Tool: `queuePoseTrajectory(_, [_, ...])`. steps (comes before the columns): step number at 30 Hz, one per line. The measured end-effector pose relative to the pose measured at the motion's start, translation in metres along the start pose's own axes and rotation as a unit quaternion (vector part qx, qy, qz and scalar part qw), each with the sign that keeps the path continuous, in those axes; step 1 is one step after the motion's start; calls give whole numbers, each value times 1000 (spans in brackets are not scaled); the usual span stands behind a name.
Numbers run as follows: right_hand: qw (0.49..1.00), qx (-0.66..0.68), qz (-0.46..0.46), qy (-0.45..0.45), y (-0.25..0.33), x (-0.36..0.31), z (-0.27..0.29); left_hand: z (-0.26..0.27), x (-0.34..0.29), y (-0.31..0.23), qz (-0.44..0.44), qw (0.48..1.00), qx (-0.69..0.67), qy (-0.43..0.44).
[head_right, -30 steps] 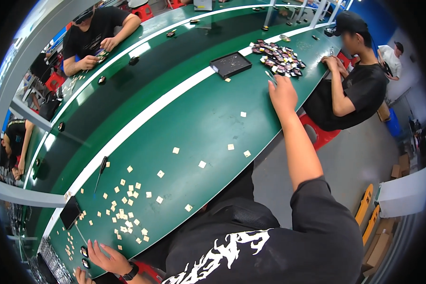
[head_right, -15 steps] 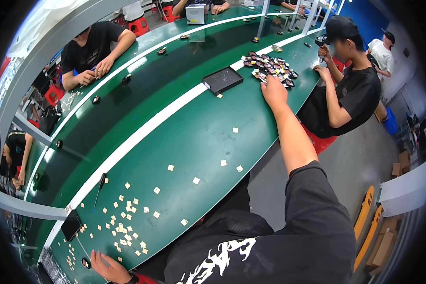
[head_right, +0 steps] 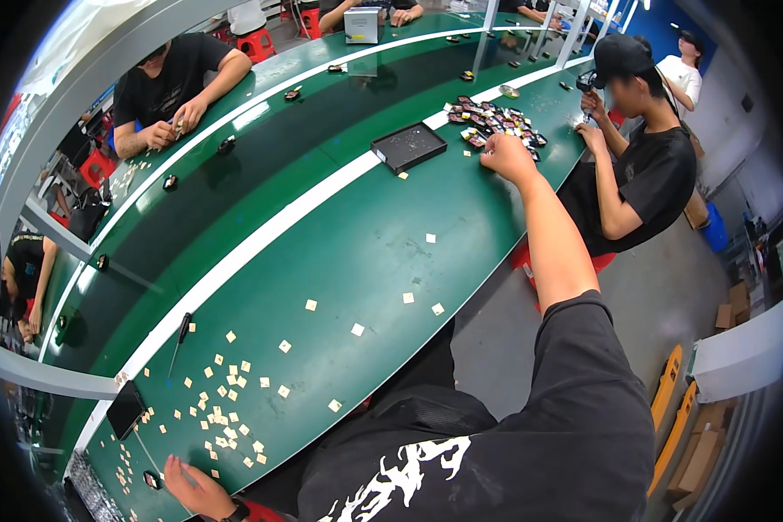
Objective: Assembling small electronic components for smartwatches on a factory production line.
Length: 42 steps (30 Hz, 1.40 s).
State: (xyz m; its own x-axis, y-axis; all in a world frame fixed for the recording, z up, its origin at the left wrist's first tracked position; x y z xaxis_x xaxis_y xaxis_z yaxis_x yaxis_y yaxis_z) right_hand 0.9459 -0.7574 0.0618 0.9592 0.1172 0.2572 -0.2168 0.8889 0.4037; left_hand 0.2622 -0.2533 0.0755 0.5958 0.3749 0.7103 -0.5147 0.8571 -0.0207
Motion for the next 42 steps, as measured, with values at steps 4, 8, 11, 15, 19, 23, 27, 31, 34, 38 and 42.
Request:
queuePoseTrajectory(4, [1000,-11,-3,28,-2,-1,-1,-2,2,1,6,1000,4,22])
queuePoseTrajectory(8, [996,-73,8,42,5,-3,-3,-4,-7,8,8,1000,5,7])
queuePoseTrajectory(11, [991,-124,21,53,6,1,-9,-18,-25,32,84,995,-45,36])
queuePoseTrajectory(15, [986,-154,25,60,11,0,-11,-17,-25,29,73,996,-42,29])
queuePoseTrajectory(19, [985,-164,42,42,13,-2,-3,-18,-26,30,70,995,-58,26])
queuePoseTrajectory(23, [988,-142,44,48,13,-8,7,-16,-24,26,58,996,-58,27])
queuePoseTrajectory(27, [993,-68,-10,97,46,-44,25,-18,-25,30,59,996,-65,23])
queuePoseTrajectory(31, [987,61,60,136,124,-103,33,-16,-17,11,33,998,-49,37])
queuePoseTrajectory(34, [953,155,103,237,205,-161,23,-23,-1,-35,170,947,-261,78])
queuePoseTrajectory(38, [857,190,365,310,321,-267,22,-81,-10,-157,391,372,-796,273])
queuePoseTrajectory(42, [741,252,457,422,381,-360,-1,-97,-1,-198,430,211,-821,311])
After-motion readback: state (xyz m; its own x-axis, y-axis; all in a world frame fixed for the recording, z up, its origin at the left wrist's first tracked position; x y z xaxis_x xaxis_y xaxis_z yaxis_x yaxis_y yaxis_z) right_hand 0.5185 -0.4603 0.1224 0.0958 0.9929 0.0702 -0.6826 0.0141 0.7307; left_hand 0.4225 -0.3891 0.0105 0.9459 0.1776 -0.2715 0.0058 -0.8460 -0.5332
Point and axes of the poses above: each hand's wrist, its own x-axis towards the middle knuckle, its own z-axis out of the back of the hand, y = z × x, the point moved 10 cm from there along x, towards the middle knuckle, and after that the axes turned 8 degrees about -z, right-handed, at the moved point
